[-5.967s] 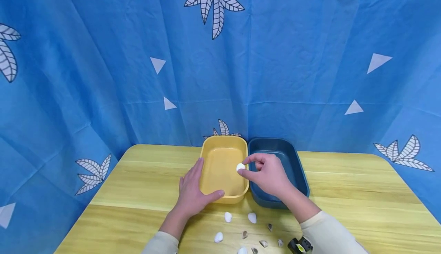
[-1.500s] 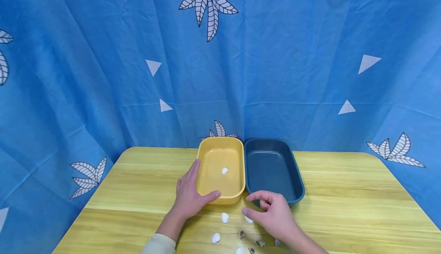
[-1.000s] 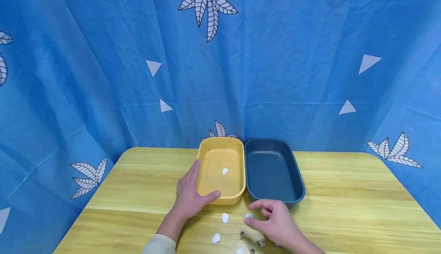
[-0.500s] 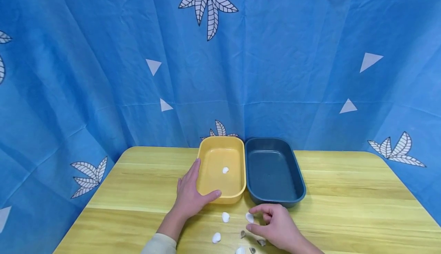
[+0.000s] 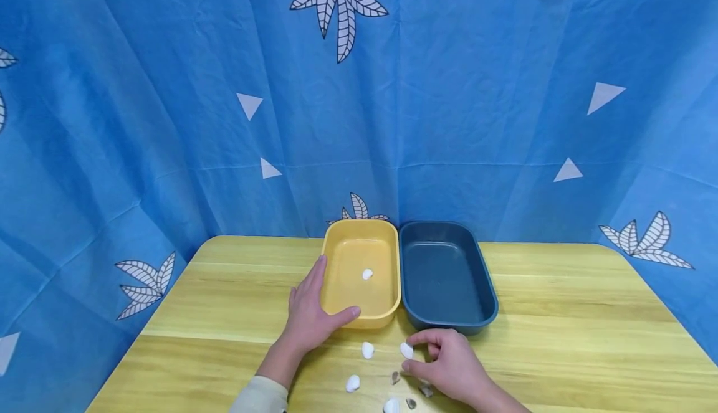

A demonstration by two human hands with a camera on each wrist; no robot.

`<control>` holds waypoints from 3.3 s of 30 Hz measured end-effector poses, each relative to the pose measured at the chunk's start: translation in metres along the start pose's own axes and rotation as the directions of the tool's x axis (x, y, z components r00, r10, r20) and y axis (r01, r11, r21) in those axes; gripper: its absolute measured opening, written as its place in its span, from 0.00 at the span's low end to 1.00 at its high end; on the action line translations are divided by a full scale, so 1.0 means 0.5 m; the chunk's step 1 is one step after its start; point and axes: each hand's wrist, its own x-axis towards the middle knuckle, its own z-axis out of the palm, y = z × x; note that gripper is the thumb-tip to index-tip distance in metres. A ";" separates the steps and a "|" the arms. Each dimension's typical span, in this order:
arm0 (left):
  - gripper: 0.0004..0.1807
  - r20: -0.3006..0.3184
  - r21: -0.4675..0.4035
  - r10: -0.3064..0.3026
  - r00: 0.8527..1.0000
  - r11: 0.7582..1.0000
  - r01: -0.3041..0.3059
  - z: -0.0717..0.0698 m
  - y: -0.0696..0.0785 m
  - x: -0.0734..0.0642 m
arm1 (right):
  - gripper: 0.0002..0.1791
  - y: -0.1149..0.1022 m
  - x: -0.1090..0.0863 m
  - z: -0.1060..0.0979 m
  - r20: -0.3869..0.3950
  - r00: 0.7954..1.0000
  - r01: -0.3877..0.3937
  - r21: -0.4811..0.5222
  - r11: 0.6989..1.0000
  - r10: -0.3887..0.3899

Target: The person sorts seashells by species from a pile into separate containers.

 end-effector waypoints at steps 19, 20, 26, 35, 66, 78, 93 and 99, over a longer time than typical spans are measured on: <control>0.66 -0.020 -0.001 0.021 1.000 1.000 -0.021 -0.001 0.002 0.002 | 0.25 0.005 0.004 0.000 0.009 1.000 0.028 -0.037 0.999 -0.028; 0.66 -0.021 -0.001 0.022 1.000 1.000 -0.022 0.000 0.002 0.002 | 0.25 0.005 0.004 0.000 0.015 1.000 0.028 -0.038 0.999 -0.028; 0.66 -0.028 -0.001 0.029 0.999 1.000 -0.029 0.002 0.001 0.001 | 0.24 0.007 -0.001 -0.003 0.034 0.999 0.006 -0.032 0.999 -0.005; 0.66 -0.022 -0.002 0.021 1.000 1.000 -0.021 0.001 0.001 0.002 | 0.17 0.016 -0.014 -0.009 0.017 0.999 0.041 -0.070 0.997 -0.040; 0.65 -0.013 -0.007 0.033 0.999 0.999 -0.034 0.000 0.002 0.001 | 0.13 0.009 -0.005 -0.004 0.044 0.999 0.019 -0.042 0.999 -0.017; 0.65 -0.016 -0.005 0.029 0.999 1.000 -0.029 0.002 0.000 0.000 | 0.14 -0.025 -0.008 -0.016 0.053 0.996 0.065 0.061 0.996 -0.068; 0.65 -0.030 0.003 0.029 0.999 1.000 -0.029 0.004 -0.002 0.001 | 0.11 -0.112 0.022 -0.022 0.021 0.990 0.141 0.052 0.989 -0.143; 0.65 -0.034 -0.004 0.024 0.999 1.000 -0.024 0.004 -0.002 -0.001 | 0.11 -0.137 0.050 -0.026 -0.011 0.987 0.162 0.050 0.985 -0.162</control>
